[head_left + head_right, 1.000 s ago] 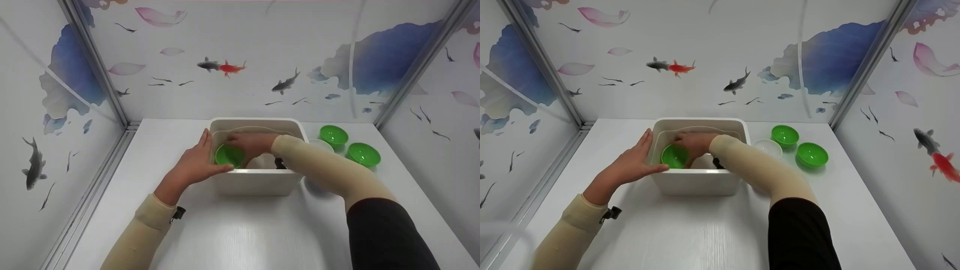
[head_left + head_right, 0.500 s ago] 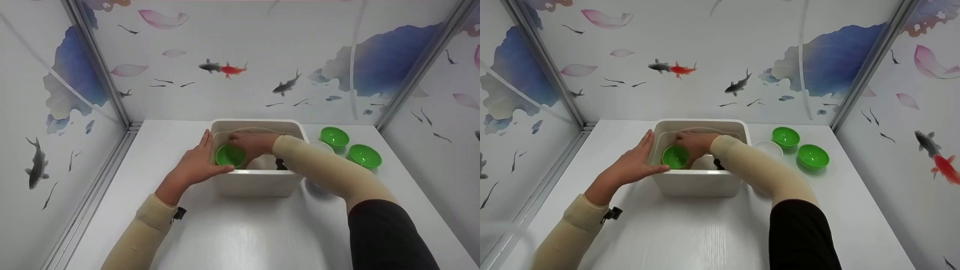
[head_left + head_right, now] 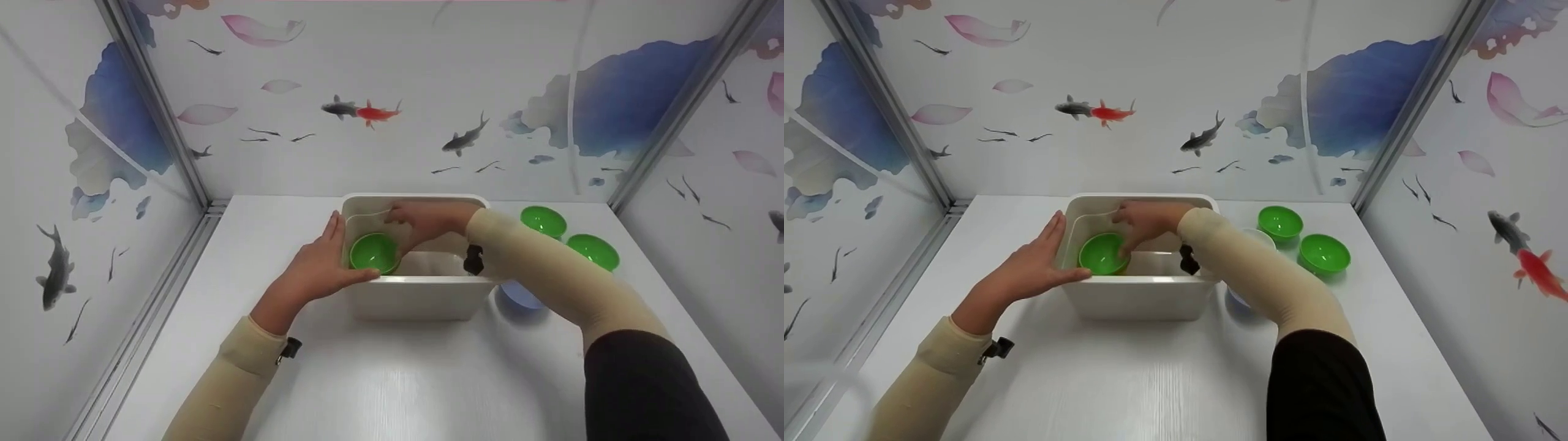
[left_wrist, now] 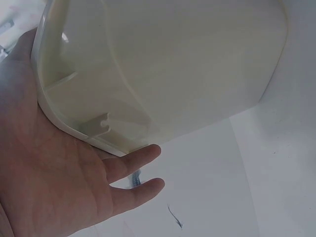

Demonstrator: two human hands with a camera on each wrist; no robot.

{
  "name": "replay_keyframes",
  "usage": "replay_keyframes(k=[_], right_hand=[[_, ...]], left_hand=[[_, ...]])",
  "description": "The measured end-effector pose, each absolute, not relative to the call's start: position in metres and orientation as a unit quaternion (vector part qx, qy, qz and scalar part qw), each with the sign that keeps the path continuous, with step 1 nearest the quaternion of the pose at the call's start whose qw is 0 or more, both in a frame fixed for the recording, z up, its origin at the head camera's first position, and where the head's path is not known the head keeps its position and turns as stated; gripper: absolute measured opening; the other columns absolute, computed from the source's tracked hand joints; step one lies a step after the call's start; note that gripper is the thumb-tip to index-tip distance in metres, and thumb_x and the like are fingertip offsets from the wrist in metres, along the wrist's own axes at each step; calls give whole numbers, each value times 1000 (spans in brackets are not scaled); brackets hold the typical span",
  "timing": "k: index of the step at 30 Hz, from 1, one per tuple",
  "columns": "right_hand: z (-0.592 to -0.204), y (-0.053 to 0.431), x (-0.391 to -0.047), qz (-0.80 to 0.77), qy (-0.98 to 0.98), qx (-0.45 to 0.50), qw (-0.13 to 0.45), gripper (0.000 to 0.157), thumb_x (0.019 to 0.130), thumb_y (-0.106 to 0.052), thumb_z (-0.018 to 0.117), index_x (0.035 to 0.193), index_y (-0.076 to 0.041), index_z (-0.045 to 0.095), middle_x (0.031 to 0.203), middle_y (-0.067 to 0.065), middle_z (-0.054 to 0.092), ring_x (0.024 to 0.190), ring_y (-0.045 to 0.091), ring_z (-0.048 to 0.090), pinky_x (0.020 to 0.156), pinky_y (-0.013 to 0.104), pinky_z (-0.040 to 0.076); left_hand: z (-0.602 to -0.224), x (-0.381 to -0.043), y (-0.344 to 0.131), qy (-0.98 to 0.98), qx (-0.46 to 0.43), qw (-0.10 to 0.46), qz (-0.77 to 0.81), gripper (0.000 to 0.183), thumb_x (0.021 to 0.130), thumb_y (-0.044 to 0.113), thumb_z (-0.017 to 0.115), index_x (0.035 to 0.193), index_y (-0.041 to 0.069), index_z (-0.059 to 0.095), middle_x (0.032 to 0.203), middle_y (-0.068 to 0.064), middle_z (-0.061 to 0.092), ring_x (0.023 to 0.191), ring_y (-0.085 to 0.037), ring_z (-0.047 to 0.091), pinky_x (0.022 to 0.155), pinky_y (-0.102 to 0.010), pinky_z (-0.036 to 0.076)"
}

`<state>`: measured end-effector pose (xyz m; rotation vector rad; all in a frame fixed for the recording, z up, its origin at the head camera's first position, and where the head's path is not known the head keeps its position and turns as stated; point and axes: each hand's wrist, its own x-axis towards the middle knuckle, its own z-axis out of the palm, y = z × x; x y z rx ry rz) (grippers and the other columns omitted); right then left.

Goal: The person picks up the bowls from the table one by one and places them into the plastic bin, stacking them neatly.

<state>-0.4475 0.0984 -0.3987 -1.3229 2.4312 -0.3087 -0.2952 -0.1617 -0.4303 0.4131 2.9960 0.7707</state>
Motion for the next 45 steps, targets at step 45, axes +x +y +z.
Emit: replay_keyframes(k=[45], right_hand=[[-417,331,-328,-360,873,-312,-98,34,100,-1,81,133,-1,71,126,11,75,109,24,72,91,20,55]], left_hand=[[-429,-294,-160,959,121,18,256,140,86,81,75,177,3,1,186,-14,0,156,-50,42,122,-68,38]])
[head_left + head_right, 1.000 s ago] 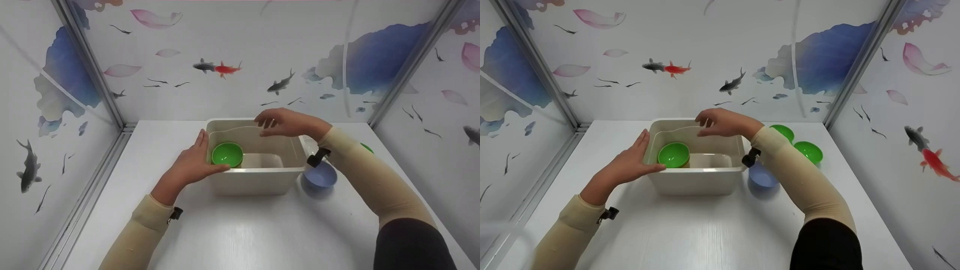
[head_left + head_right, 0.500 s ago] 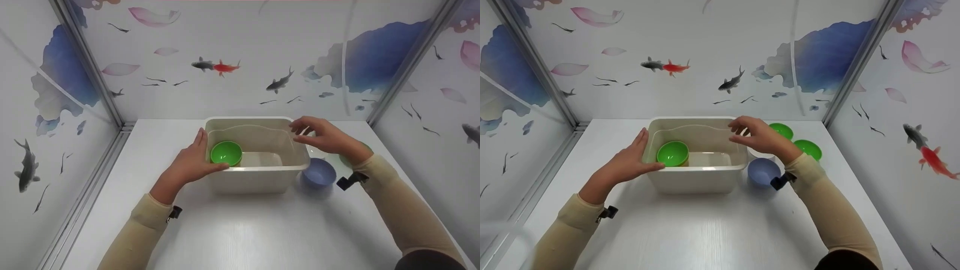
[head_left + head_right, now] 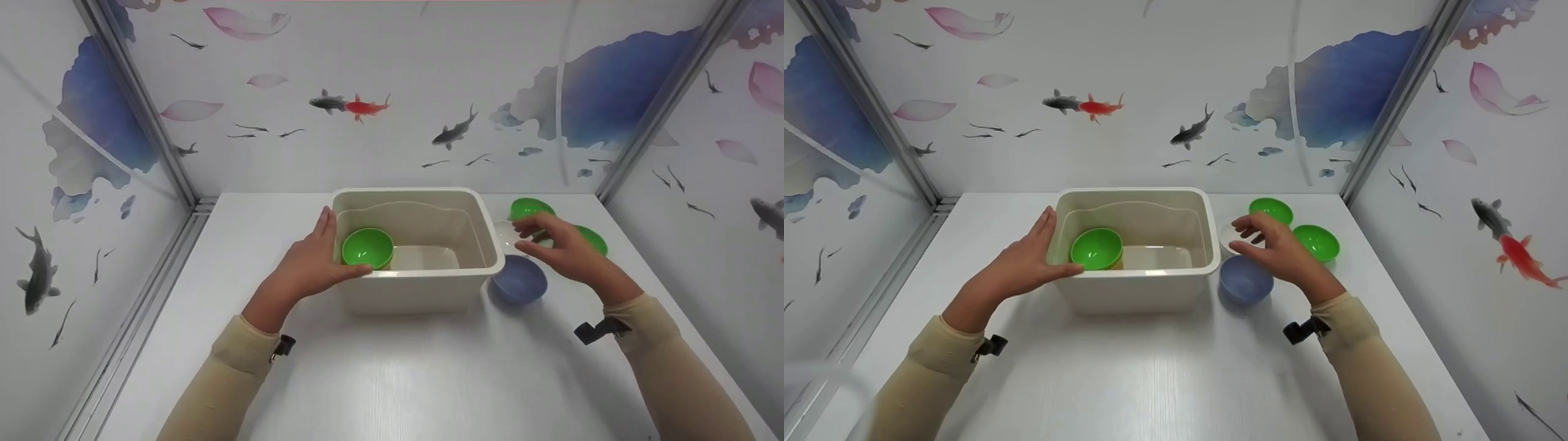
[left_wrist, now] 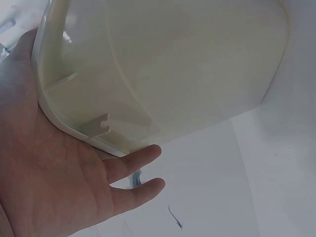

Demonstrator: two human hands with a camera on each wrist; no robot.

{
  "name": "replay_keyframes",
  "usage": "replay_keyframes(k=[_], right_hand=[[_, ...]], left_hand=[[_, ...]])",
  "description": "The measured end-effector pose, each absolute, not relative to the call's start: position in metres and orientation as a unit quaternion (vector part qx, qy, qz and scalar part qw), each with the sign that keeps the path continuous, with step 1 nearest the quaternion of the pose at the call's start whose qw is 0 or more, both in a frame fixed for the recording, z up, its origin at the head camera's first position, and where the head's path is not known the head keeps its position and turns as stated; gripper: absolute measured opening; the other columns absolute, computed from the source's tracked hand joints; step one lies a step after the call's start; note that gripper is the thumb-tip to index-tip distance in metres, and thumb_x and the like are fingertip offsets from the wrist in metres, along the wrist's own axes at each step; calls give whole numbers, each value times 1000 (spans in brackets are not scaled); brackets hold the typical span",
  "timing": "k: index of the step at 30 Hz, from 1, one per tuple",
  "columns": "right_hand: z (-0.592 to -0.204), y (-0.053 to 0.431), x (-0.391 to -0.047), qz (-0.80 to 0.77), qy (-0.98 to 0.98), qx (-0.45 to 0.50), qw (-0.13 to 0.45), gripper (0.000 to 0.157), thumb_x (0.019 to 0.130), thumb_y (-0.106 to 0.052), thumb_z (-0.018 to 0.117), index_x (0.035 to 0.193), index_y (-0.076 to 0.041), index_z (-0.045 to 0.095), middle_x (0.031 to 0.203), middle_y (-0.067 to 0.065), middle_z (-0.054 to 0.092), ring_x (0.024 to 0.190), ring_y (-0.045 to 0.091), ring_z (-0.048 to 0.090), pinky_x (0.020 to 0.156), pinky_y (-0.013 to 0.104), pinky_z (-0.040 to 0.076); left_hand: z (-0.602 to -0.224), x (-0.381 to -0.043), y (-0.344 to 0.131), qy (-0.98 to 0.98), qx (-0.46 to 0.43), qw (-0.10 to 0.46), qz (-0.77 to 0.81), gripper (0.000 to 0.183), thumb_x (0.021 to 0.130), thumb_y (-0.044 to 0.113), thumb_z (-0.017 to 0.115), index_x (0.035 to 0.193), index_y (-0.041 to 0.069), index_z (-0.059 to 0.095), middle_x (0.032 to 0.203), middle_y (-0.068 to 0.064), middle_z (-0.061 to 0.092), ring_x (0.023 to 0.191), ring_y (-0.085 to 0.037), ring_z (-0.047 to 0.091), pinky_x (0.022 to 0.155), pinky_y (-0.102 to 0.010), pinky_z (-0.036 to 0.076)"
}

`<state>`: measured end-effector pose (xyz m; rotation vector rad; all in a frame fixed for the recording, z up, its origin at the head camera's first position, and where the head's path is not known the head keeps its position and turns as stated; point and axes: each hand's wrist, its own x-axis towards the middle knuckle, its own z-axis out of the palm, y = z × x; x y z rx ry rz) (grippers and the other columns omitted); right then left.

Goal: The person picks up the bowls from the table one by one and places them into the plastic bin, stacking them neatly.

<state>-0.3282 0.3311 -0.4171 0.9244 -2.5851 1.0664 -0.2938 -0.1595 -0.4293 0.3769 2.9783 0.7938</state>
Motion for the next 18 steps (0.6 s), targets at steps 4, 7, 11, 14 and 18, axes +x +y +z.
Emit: replay_keyframes(k=[4,7,11,14,18], right_hand=[[-425,341,-325,363,-877,300,95,32,101,-3,80,132,-1,72,125,11,75,108,24,72,90,16,54],[-430,347,-322,359,-882,290,97,33,101,-4,80,132,-1,71,125,12,75,110,29,73,91,15,53],[-434,354,-319,362,-886,276,94,31,103,-6,79,132,-1,70,125,11,75,111,26,72,92,15,52],[-436,358,-316,363,-891,259,87,31,105,-10,78,133,-2,70,125,10,75,111,14,70,92,14,52],[-442,366,-313,362,-895,247,87,33,105,-11,77,136,-1,69,126,11,74,111,7,68,92,13,51]], left_hand=[[-429,-293,-160,959,121,19,257,141,86,82,75,177,3,1,186,-13,-1,157,-49,41,123,-67,38],[-428,-293,-159,959,122,22,255,144,84,87,72,177,3,1,186,-13,-2,156,-49,42,123,-66,38],[-428,-293,-160,960,123,24,251,144,84,88,70,176,2,0,186,-13,-2,153,-49,46,121,-64,41],[-428,-293,-160,960,123,24,251,142,86,84,71,176,1,0,186,-13,-3,153,-49,47,121,-63,41],[-429,-294,-160,958,124,23,256,141,87,82,73,176,1,0,186,-13,-3,154,-49,45,122,-64,41]])
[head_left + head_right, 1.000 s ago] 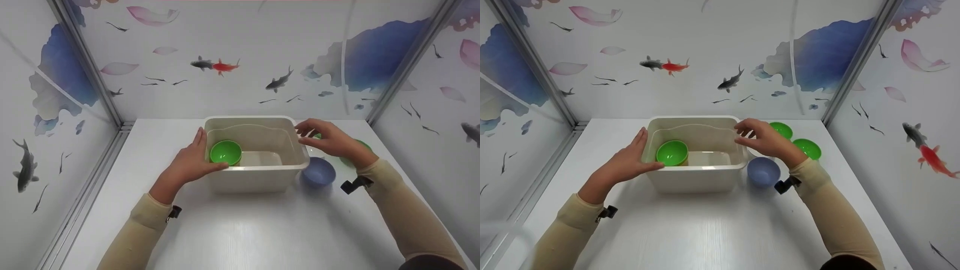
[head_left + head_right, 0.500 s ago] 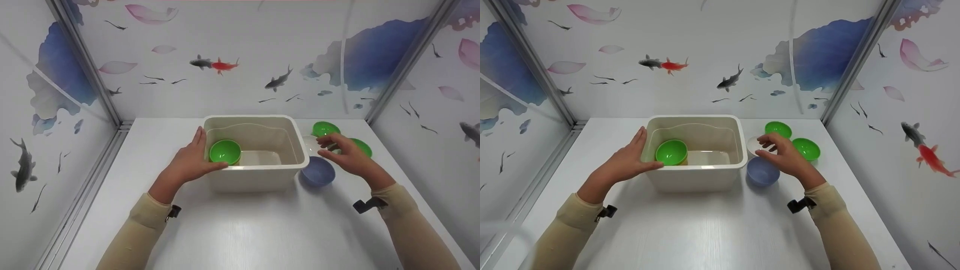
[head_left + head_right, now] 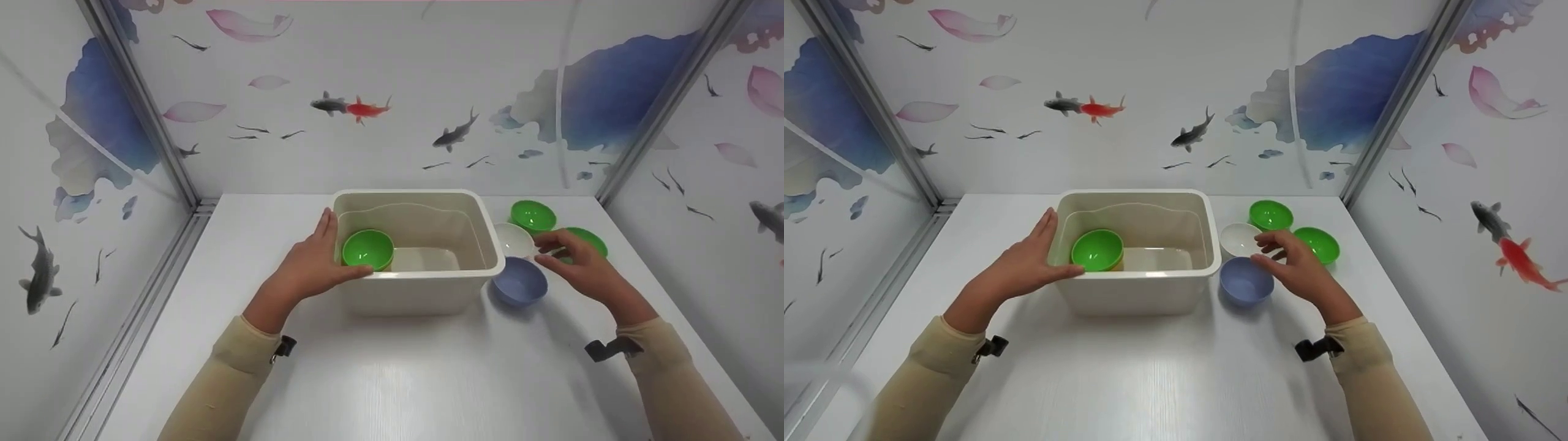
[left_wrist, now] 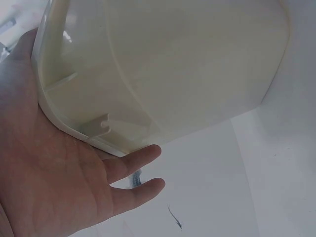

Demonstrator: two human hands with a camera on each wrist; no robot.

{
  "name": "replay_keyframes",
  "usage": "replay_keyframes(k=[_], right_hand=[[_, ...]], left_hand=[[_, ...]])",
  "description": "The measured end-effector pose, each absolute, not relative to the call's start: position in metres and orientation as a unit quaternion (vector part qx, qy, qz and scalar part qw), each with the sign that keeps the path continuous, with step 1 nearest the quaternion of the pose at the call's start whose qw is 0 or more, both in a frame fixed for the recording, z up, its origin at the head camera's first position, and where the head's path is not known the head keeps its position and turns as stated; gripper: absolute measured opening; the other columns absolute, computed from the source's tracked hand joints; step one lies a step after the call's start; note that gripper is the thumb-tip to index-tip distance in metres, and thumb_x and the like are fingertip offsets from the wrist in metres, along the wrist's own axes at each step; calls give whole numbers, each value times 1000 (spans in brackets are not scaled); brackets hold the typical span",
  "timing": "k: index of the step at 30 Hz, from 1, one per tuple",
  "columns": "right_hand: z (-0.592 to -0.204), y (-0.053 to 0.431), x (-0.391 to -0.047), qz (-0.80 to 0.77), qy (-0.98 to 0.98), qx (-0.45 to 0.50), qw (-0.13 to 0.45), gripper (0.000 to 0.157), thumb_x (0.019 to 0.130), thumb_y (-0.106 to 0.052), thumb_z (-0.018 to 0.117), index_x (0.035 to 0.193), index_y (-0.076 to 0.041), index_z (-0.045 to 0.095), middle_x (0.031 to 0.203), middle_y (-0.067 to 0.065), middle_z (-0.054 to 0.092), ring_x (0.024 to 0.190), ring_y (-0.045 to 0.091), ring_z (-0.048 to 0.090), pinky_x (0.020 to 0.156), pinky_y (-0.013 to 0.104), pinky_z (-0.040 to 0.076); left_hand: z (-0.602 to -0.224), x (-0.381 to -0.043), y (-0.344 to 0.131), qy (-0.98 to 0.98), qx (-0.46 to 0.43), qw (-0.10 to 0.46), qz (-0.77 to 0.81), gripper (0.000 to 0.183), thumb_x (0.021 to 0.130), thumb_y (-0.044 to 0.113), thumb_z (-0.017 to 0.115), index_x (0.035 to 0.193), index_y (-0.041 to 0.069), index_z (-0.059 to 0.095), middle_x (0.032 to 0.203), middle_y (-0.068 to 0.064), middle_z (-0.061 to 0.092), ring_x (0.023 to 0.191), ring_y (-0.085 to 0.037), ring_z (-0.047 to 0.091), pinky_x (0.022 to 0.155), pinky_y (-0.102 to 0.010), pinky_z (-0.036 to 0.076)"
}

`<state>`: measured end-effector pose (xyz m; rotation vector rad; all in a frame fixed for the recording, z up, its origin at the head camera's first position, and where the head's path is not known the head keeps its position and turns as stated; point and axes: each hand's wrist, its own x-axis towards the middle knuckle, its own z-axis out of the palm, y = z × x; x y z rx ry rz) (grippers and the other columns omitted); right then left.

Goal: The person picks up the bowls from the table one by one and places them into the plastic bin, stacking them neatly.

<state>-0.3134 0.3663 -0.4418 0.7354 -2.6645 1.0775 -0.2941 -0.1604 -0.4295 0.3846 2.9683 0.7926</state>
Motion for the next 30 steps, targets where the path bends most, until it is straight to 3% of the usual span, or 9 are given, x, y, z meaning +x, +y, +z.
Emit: replay_keyframes(k=[6,16,22,24,30], right_hand=[[-448,376,-309,360,-894,246,107,34,104,-7,78,138,-5,70,126,7,73,110,10,68,90,13,51],[-455,381,-304,377,-894,223,96,36,106,-10,76,139,0,68,126,11,73,109,-2,65,92,13,51],[-466,379,-304,376,-896,216,92,46,104,-14,80,144,2,63,136,14,66,121,22,64,97,16,50],[-473,377,-304,368,-901,212,92,56,102,-15,83,148,3,57,141,17,60,126,31,60,101,22,50],[-502,371,-307,359,-913,180,71,91,96,-28,90,162,6,37,157,27,43,144,48,46,114,64,43]], left_hand=[[-429,-293,-161,958,124,24,258,144,84,86,72,176,2,-1,186,-13,-3,154,-49,45,120,-63,43],[-428,-293,-161,958,127,18,255,144,85,86,72,176,1,1,185,-15,-1,154,-50,45,120,-65,43],[-427,-292,-160,958,124,22,258,139,88,79,75,176,1,1,185,-15,-2,155,-50,43,122,-66,39],[-427,-292,-161,958,125,23,259,139,89,78,75,176,0,1,185,-16,-2,156,-51,41,123,-66,37],[-429,-293,-161,959,129,20,252,143,86,86,71,176,0,1,185,-17,-2,155,-50,42,122,-65,40]])
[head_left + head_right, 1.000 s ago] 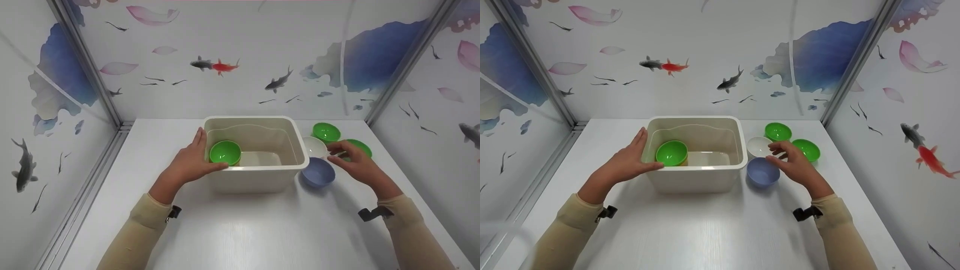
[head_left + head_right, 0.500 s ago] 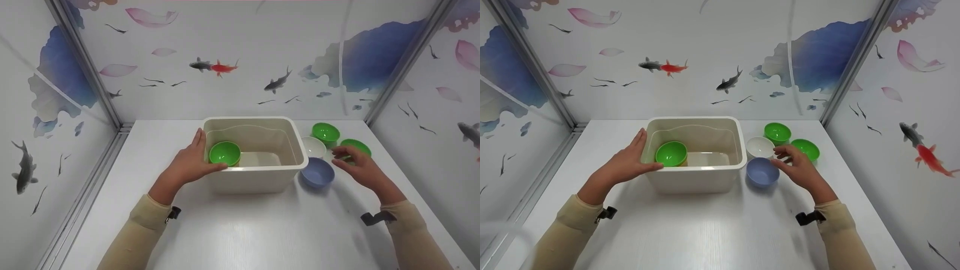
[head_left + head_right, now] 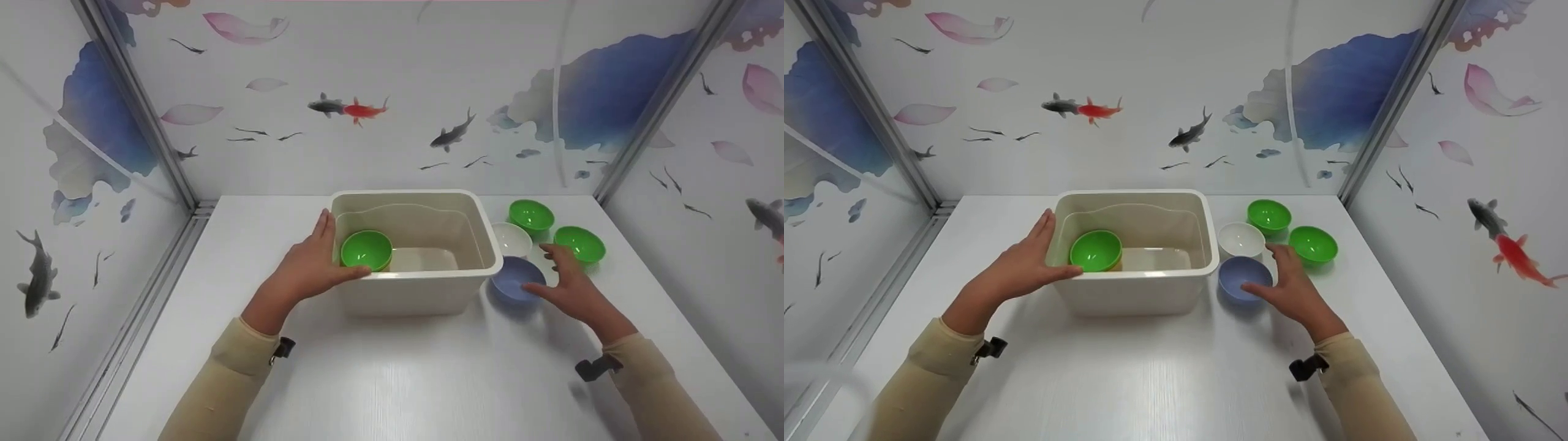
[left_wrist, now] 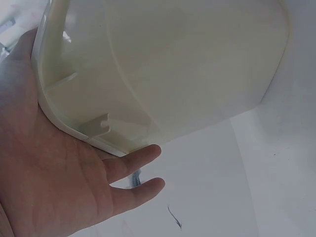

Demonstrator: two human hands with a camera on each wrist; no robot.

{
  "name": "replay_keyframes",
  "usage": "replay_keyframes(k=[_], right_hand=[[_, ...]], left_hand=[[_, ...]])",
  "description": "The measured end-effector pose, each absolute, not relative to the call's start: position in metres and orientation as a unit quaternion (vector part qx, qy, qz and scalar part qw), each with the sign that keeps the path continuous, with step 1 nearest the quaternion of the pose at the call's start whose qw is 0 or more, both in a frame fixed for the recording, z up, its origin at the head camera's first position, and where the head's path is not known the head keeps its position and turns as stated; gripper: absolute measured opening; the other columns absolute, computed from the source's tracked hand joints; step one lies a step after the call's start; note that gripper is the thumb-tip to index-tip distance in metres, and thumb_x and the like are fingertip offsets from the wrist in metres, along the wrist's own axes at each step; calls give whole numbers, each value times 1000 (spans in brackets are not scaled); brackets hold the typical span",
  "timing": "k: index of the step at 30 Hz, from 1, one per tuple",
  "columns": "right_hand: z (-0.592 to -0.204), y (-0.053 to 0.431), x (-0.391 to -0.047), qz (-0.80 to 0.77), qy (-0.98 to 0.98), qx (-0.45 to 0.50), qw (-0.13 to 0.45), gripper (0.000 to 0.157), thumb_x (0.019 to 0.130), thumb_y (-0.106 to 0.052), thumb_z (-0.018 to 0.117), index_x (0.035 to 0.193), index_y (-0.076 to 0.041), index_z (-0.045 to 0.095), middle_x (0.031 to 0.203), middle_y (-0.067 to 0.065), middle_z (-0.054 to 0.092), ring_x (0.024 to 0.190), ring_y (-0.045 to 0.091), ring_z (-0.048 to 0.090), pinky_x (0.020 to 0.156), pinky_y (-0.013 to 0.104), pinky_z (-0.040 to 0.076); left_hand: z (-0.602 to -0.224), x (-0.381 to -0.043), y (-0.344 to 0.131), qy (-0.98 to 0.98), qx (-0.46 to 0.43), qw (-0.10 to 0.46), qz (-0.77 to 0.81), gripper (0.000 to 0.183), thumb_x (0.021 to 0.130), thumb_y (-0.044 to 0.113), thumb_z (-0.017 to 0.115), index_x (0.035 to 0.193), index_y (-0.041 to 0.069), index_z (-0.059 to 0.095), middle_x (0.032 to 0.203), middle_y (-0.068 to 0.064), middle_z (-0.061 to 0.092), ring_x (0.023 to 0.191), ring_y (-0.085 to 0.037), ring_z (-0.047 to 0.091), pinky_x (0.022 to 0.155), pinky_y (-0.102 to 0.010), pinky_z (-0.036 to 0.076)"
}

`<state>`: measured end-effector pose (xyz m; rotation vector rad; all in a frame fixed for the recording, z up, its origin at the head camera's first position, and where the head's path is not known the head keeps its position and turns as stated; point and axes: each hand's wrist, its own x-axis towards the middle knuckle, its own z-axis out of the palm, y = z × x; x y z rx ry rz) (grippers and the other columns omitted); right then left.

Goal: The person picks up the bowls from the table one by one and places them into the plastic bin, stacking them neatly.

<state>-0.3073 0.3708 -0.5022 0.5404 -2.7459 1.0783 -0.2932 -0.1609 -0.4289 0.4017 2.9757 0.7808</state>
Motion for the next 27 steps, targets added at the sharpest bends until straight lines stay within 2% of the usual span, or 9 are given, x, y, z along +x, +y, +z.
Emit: replay_keyframes(k=[4,11,16,23,27], right_hand=[[-521,369,-310,366,-916,152,55,111,91,-36,94,167,6,26,164,32,35,150,55,37,118,73,36],[-542,365,-313,379,-915,130,37,126,90,-40,95,171,8,11,170,36,23,154,57,33,123,72,30],[-548,362,-314,377,-916,126,45,129,87,-41,96,171,9,12,168,36,27,154,54,35,124,69,30],[-552,360,-314,369,-918,131,55,125,87,-42,96,171,7,18,166,32,32,154,50,35,124,70,29],[-555,361,-315,371,-916,139,57,125,87,-41,97,171,6,18,165,31,33,152,50,37,124,70,29]], left_hand=[[-428,-293,-161,958,130,16,255,143,85,85,72,176,1,2,185,-16,-1,154,-51,44,121,-65,41],[-429,-294,-162,959,127,18,252,146,83,90,70,177,3,0,186,-14,-2,153,-51,46,121,-65,41],[-429,-295,-162,958,126,18,256,148,81,92,69,177,4,0,186,-13,-2,153,-50,46,121,-65,41],[-430,-295,-161,956,127,18,262,142,87,81,74,176,1,-1,185,-15,-1,153,-49,46,121,-65,41],[-431,-295,-161,957,126,18,262,141,87,81,74,176,1,0,186,-15,-1,153,-48,46,120,-64,42]])
